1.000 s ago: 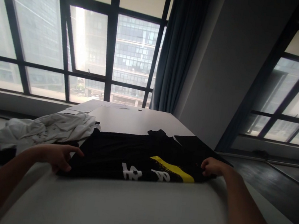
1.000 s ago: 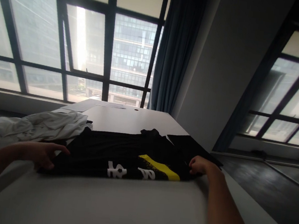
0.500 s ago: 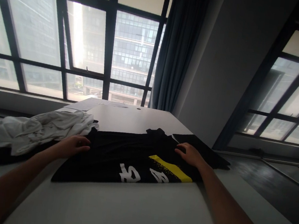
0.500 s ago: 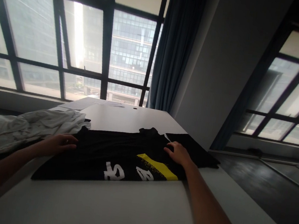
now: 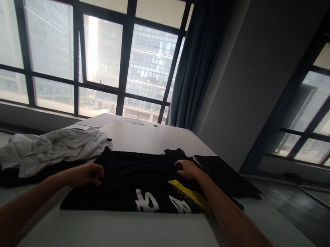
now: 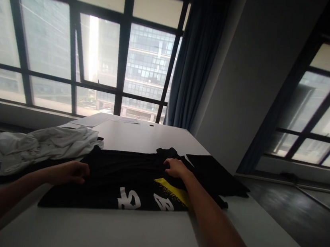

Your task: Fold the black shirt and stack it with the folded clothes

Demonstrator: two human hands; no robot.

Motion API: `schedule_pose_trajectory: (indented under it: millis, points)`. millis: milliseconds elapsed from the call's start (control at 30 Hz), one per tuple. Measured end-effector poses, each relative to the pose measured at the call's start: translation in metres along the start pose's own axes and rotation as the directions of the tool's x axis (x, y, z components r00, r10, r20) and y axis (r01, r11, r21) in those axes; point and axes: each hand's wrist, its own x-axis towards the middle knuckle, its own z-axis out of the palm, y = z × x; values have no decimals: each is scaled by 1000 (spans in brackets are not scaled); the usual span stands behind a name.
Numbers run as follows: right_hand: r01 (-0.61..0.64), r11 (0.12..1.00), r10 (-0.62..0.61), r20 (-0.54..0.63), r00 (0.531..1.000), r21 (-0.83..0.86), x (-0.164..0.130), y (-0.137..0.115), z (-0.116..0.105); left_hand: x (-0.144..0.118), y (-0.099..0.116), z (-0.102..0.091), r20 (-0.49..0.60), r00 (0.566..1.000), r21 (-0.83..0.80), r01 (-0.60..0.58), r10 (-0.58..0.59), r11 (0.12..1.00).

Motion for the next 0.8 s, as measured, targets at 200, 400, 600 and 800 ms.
schedule_pose_trajectory:
  millis: [200,400,600,800]
  points:
    - [51,993,-39,-109,993,110,18,-9,-1,-3,-4,-6,-109,994,-4,20,-20,1000]
    - [-45,999,44,-65,997,-15,50,20,9,7,-14,-13,-126,987,137,116,-98,984]
    - [-142,989,139,-72,988,-41,100,54,4,56,-6,-31,-268,963,442,108,16,891]
    - [-138,990,138,6,990,-21,141,67,18,107,-25,-40,-217,971,529,205,-102,824]
